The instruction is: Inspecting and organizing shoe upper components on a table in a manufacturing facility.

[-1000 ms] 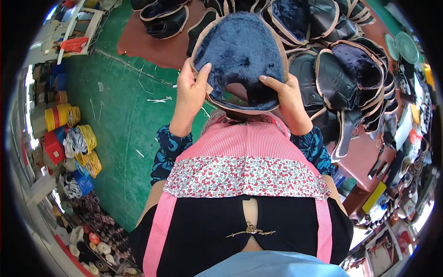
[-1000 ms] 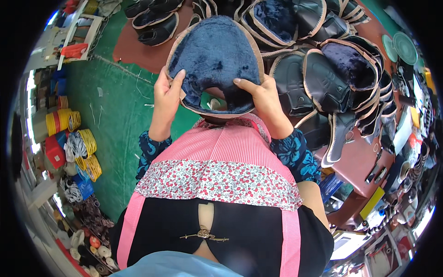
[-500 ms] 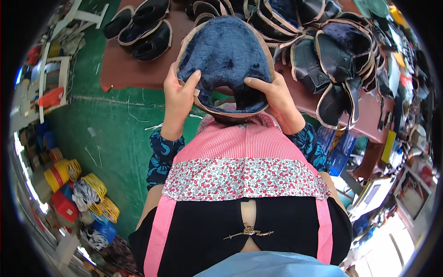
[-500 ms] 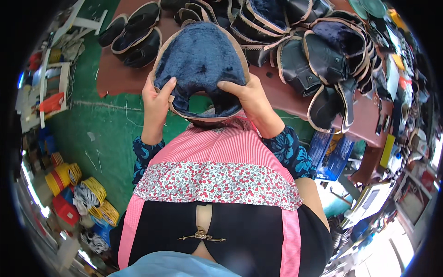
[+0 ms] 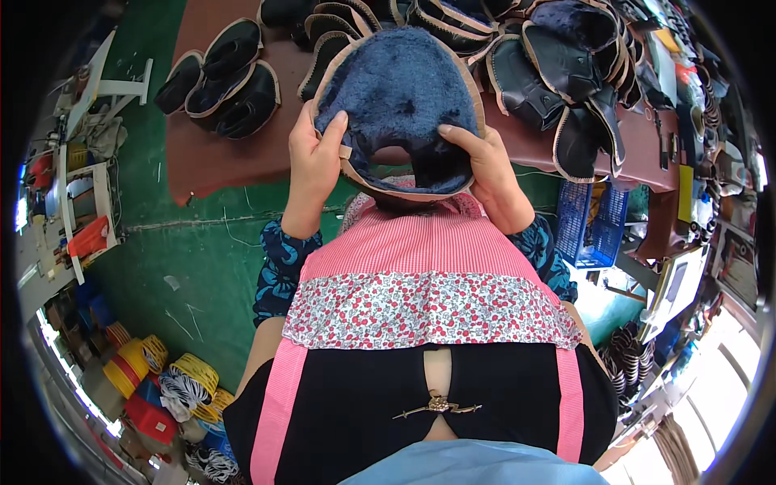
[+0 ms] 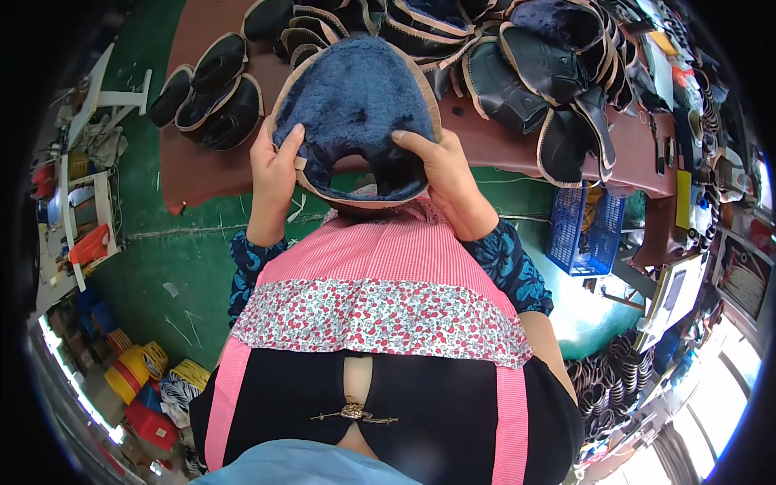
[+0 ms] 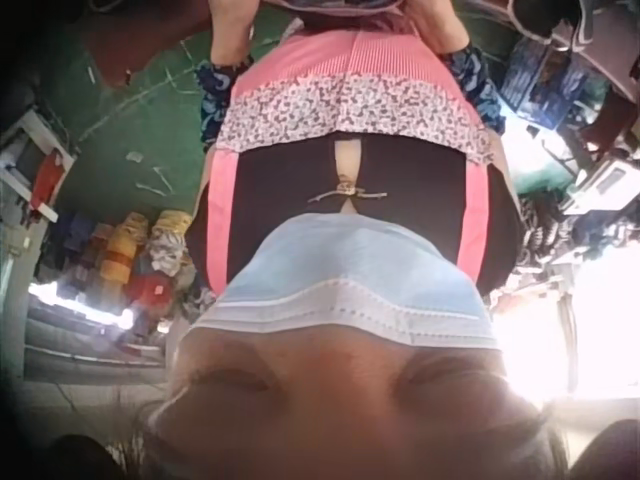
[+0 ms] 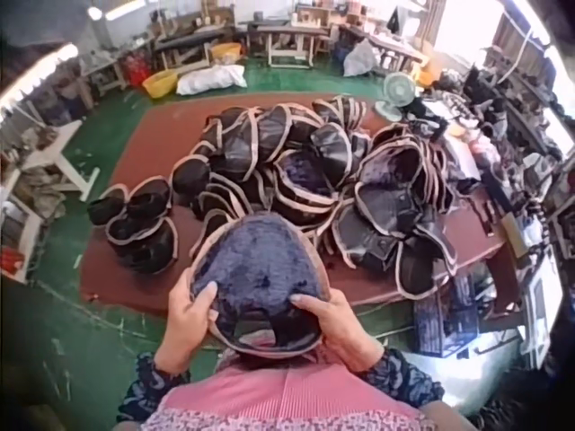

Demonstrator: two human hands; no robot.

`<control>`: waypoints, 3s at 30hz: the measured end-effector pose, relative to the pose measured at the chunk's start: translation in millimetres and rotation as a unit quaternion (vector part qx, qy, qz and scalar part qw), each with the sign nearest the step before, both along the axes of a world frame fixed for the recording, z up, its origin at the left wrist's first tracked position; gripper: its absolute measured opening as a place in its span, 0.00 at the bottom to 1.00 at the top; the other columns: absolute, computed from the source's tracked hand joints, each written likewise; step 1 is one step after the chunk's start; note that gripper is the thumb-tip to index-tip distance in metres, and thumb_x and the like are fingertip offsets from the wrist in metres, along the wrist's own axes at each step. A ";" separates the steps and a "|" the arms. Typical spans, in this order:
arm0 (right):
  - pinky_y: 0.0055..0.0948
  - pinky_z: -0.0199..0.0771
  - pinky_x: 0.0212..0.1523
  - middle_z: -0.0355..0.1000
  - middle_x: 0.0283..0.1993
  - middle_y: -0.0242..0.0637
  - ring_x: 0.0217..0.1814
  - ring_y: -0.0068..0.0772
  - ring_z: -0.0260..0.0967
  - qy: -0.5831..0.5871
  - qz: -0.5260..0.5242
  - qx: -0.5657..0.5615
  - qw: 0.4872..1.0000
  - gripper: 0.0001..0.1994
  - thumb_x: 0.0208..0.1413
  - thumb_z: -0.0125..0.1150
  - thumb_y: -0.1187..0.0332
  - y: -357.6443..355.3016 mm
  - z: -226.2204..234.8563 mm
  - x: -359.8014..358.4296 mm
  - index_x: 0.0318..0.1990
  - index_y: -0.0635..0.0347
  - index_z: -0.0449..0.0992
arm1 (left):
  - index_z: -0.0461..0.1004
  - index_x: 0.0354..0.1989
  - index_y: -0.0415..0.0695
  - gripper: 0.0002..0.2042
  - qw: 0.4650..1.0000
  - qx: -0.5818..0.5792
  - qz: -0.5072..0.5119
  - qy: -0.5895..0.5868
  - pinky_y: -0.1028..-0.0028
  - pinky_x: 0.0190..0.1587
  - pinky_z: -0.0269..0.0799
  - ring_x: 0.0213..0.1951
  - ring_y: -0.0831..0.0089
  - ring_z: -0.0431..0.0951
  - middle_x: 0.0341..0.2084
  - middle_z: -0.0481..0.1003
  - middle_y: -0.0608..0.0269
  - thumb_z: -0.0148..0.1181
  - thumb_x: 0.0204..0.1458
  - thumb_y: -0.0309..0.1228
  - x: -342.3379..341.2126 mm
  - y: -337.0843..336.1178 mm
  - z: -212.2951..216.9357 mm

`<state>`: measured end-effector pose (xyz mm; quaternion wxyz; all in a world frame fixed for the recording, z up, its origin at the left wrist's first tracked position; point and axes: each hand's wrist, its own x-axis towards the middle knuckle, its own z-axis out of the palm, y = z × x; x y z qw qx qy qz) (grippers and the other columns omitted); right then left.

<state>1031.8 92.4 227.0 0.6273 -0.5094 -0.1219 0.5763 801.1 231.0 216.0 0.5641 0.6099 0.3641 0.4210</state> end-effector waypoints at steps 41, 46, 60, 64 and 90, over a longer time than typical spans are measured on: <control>0.36 0.89 0.54 0.84 0.54 0.46 0.49 0.38 0.85 -0.009 0.044 0.022 0.999 0.22 0.61 0.75 0.76 -37.1 2.4 4.7 0.61 0.75 0.79 | 0.74 0.67 0.31 0.18 0.996 -0.088 0.001 -0.025 0.69 0.64 0.76 0.57 0.72 0.81 0.58 0.82 0.56 0.58 0.73 0.25 -6.7 -38.8 -2.2; 0.35 0.89 0.53 0.84 0.54 0.46 0.50 0.37 0.85 -0.011 0.062 0.033 0.997 0.22 0.61 0.74 0.77 -39.4 4.2 5.4 0.61 0.75 0.78 | 0.75 0.67 0.31 0.17 0.996 -0.084 0.011 -0.032 0.70 0.64 0.76 0.57 0.73 0.81 0.58 0.82 0.56 0.58 0.74 0.26 -9.1 -43.8 2.3; 0.36 0.88 0.54 0.84 0.53 0.46 0.50 0.38 0.85 -0.008 0.077 0.024 0.997 0.22 0.60 0.71 0.80 -47.3 -9.5 6.9 0.61 0.76 0.77 | 0.72 0.68 0.30 0.24 0.998 -0.058 -0.005 -0.003 0.71 0.63 0.77 0.58 0.73 0.81 0.58 0.82 0.56 0.68 0.66 0.25 -15.2 -58.7 23.8; 0.35 0.86 0.54 0.85 0.51 0.44 0.49 0.36 0.85 0.026 0.063 0.001 0.998 0.17 0.60 0.71 0.79 -52.3 -18.1 3.8 0.56 0.74 0.82 | 0.70 0.69 0.30 0.25 0.999 -0.047 -0.013 -0.023 0.70 0.64 0.76 0.59 0.72 0.81 0.60 0.80 0.55 0.68 0.65 0.23 -21.6 -60.5 15.0; 0.39 0.85 0.62 0.82 0.62 0.47 0.59 0.39 0.84 0.078 0.012 -0.007 0.997 0.25 0.76 0.64 0.60 -52.2 -15.2 -14.6 0.68 0.74 0.73 | 0.63 0.76 0.33 0.36 0.997 -0.047 -0.055 0.016 0.75 0.52 0.81 0.53 0.75 0.82 0.60 0.78 0.57 0.72 0.58 0.19 -37.0 -75.0 45.7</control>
